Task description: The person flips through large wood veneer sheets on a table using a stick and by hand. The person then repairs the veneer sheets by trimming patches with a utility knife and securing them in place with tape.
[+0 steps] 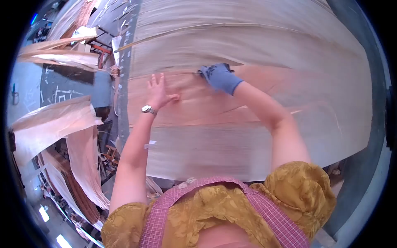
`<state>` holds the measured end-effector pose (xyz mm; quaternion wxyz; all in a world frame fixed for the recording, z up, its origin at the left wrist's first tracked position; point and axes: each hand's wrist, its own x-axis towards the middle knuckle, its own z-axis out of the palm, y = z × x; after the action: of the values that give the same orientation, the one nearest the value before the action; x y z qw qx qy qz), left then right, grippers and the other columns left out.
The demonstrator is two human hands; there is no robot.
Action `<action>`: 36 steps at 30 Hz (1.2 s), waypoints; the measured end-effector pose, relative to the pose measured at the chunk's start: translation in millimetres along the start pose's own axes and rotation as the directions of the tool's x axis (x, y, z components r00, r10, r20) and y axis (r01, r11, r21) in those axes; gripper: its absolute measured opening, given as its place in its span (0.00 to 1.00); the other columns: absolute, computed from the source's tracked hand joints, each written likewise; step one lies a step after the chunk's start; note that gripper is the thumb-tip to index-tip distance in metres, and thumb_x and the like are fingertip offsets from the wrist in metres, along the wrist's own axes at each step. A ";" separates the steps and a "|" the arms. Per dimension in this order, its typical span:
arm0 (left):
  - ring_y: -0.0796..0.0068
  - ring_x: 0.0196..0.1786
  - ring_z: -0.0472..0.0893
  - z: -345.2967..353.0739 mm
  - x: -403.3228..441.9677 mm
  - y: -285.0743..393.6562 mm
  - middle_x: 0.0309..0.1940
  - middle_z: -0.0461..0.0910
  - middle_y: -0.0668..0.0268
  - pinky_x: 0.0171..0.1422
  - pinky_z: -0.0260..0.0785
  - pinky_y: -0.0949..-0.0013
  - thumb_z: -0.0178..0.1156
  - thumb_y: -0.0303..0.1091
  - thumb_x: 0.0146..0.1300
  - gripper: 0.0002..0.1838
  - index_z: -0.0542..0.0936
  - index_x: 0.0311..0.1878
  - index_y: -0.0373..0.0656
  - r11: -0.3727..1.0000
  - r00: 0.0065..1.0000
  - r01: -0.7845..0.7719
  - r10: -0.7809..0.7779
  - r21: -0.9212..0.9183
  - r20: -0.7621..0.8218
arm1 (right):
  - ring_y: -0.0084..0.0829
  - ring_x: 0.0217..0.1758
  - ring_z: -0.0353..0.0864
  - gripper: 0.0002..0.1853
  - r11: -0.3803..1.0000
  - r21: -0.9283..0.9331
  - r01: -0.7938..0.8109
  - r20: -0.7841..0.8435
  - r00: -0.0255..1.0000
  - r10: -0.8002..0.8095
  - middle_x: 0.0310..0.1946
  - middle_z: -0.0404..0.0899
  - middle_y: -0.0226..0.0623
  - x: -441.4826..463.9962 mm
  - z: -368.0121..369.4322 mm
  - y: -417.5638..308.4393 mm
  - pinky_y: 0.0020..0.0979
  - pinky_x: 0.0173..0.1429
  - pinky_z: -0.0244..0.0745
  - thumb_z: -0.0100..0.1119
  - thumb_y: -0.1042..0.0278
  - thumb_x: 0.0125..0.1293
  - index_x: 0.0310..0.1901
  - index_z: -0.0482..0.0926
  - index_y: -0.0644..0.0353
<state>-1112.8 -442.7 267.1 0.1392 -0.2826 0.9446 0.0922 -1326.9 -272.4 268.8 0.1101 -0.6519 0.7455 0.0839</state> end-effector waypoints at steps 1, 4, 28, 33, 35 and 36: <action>0.44 0.77 0.48 -3.1 1.5 0.7 0.71 0.56 0.40 0.78 0.40 0.45 0.72 0.66 0.41 0.66 0.52 0.74 0.32 1.000 1.000 0.003 -0.003 -0.001 0.007 | 0.43 0.36 0.87 0.11 0.998 0.051 -0.034 -0.020 0.999 0.035 0.38 0.84 0.45 -11.6 12.5 17.5 0.49 0.32 0.77 0.47 0.64 0.68 0.48 0.72 0.56; 0.45 0.78 0.47 -4.6 -0.1 3.7 0.72 0.55 0.40 0.79 0.39 0.45 0.72 0.66 0.40 0.66 0.52 0.74 0.33 1.000 0.999 0.022 -0.022 -0.006 0.029 | 0.44 0.36 0.86 0.11 0.988 0.102 -0.117 -0.043 0.992 0.122 0.36 0.84 0.45 -62.4 35.3 64.1 0.50 0.33 0.77 0.46 0.63 0.69 0.49 0.71 0.54; 0.44 0.78 0.47 13.1 5.6 -9.0 0.72 0.50 0.35 0.79 0.42 0.49 0.75 0.64 0.38 0.66 0.52 0.75 0.39 1.000 1.000 0.018 -0.019 -0.017 -0.020 | 0.48 0.43 0.81 0.16 0.706 0.487 -0.514 -0.342 0.632 0.696 0.42 0.81 0.41 -264.2 96.5 211.4 0.46 0.45 0.76 0.54 0.56 0.68 0.54 0.73 0.49; 0.45 0.78 0.47 8.0 4.1 -2.1 0.72 0.50 0.36 0.78 0.43 0.49 0.75 0.63 0.38 0.68 0.48 0.76 0.40 0.998 0.997 0.066 -0.065 -0.021 0.032 | 0.45 0.42 0.81 0.11 0.754 0.459 -0.470 -0.593 0.470 0.654 0.38 0.81 0.40 -287.1 70.2 194.3 0.42 0.43 0.76 0.57 0.63 0.66 0.48 0.78 0.54; 0.45 0.78 0.46 13.9 3.6 -5.7 0.73 0.48 0.36 0.79 0.43 0.50 0.76 0.62 0.38 0.69 0.45 0.76 0.41 0.999 0.999 0.033 -0.034 -0.039 -0.036 | 0.41 0.42 0.82 0.10 0.559 0.786 -0.265 -0.461 0.352 0.815 0.37 0.80 0.39 -293.2 63.7 172.4 0.36 0.42 0.76 0.62 0.68 0.61 0.44 0.80 0.57; 0.45 0.78 0.46 17.0 2.7 -10.0 0.73 0.47 0.36 0.79 0.43 0.50 0.76 0.62 0.38 0.70 0.44 0.77 0.42 0.999 0.997 0.018 -0.021 -0.046 -0.070 | 0.39 0.43 0.82 0.09 0.331 0.934 -0.130 -0.247 0.433 0.867 0.37 0.81 0.39 -299.3 53.9 155.0 0.36 0.43 0.76 0.63 0.68 0.60 0.42 0.81 0.57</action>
<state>-1105.8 -448.0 249.3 0.1002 -0.2981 0.9437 0.1023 -1439.9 48.6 296.0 0.0497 -0.1848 0.8412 -0.5057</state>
